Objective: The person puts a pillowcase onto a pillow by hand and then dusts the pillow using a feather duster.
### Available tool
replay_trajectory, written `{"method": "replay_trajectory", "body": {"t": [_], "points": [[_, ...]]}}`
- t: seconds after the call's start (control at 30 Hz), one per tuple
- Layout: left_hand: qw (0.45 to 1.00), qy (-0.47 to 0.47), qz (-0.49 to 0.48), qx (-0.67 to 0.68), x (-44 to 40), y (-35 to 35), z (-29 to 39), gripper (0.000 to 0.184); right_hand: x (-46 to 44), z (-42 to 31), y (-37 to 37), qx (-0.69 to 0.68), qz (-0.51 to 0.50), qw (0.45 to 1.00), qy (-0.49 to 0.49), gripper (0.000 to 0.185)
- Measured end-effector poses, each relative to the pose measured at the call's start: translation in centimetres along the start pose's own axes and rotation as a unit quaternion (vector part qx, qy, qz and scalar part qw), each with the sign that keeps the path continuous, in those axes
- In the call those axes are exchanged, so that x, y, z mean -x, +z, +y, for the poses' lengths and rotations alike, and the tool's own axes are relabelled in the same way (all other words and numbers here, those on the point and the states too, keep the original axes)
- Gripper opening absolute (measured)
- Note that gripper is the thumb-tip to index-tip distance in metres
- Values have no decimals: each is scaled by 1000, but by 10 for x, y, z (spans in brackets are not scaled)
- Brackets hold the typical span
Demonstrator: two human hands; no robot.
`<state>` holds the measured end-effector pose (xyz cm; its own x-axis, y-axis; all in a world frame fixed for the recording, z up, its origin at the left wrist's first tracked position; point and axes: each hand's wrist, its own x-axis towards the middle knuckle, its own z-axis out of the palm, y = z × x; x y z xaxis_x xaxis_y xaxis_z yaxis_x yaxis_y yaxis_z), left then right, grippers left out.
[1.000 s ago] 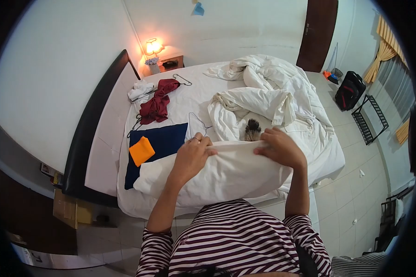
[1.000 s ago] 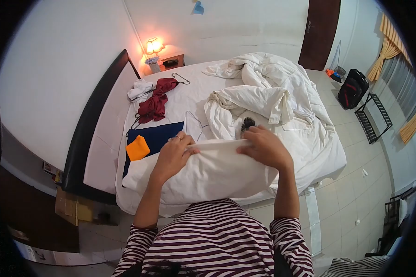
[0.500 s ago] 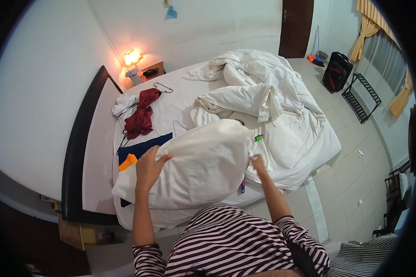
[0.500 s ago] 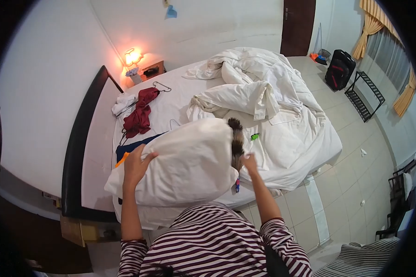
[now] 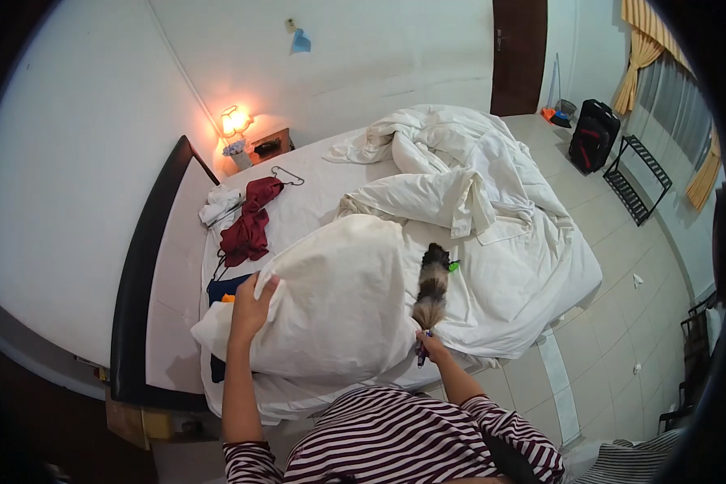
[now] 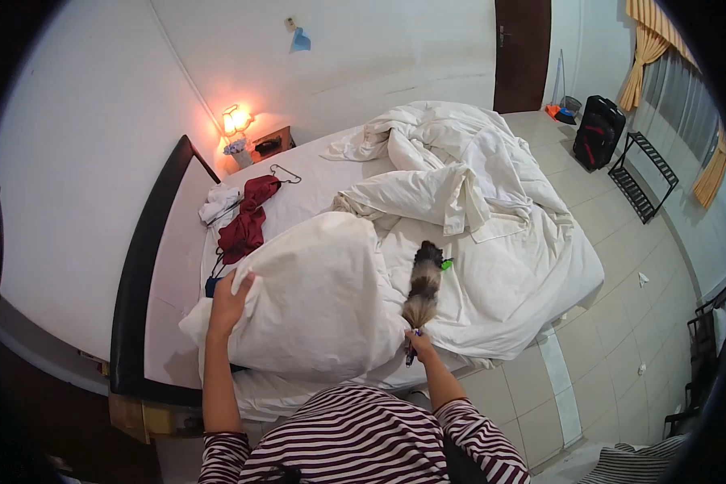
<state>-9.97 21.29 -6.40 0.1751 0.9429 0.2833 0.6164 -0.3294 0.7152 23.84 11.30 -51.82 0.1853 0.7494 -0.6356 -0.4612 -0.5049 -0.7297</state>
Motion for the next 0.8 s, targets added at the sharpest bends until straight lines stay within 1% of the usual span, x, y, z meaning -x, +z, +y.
{"method": "replay_trajectory", "body": {"t": [0.1, 0.13, 0.17, 0.2, 0.3, 0.33, 0.37, 0.43, 0.47, 0.5, 0.53, 0.57, 0.6, 0.63, 0.67, 0.7, 0.73, 0.77, 0.8], "points": [[998, 10, 25, 64, -15, -12, 56, 45, 28, -21, -10, 61, 86, 993, -53, 28], [996, 7, 8, 91, -19, -16, 80, 43, 44, -32, -13, 65, 120, 986, -93, 24], [993, 4, -10, 118, -25, -17, 98, 41, 50, -38, -22, 59, 128, 983, -117, 26], [994, 38, 12, 99, -34, -13, 98, 38, 61, -49, -26, 73, 147, 977, -134, 27], [992, 71, 73, 77, -37, -23, 143, 37, 94, -84, -42, 93, 214, 951, -202, 34], [983, 104, 117, 92, -42, -27, 145, 37, 101, -95, -48, 97, 236, 940, -226, 37], [980, 103, 147, 80, -42, -34, 152, 37, 105, -108, -53, 119, 269, 928, -227, 42], [972, 98, 208, 52, -38, -55, 169, 37, 124, -137, -54, 82, 280, 908, -299, 42], [959, 123, 252, 31, -39, -60, 170, 35, 147, -156, -46, 48, 254, 913, -316, 43], [959, 128, 254, 14, -38, -63, 167, 35, 177, -177, -33, 14, 225, 916, -331, 44], [957, 133, 256, -4, -38, -64, 159, 35, 204, -197, -16, -12, 198, 917, -347, 39], [956, 136, 259, -22, -39, -64, 149, 35, 221, -209, -2, 2, 182, 907, -381, 37], [963, 123, 238, -35, -41, -61, 136, 35, 235, -218, 11, 17, 165, 895, -414, 35], [964, 137, 221, -53, -42, -46, 113, 36, 252, -225, 26, 32, 149, 883, -445, 33], [965, 146, 206, -72, -37, -31, 87, 37, 277, -227, 53, 162, 148, 832, -510, 27], [974, 134, 177, -46, -34, -17, 70, 37, 292, -225, 68, 225, 139, 792, -550, 19], [978, 126, 156, -49, -21, -10, 66, 36, 295, -218, 77, 299, 112, 739, -593, 21], [987, 111, 113, -29, -19, -9, 55, 35, 298, -212, 84, 367, 86, 678, -631, 25], [976, 160, 144, 26, -13, -7, 49, 34, 305, -209, 93, 394, 39, 667, -631, 28]]}}
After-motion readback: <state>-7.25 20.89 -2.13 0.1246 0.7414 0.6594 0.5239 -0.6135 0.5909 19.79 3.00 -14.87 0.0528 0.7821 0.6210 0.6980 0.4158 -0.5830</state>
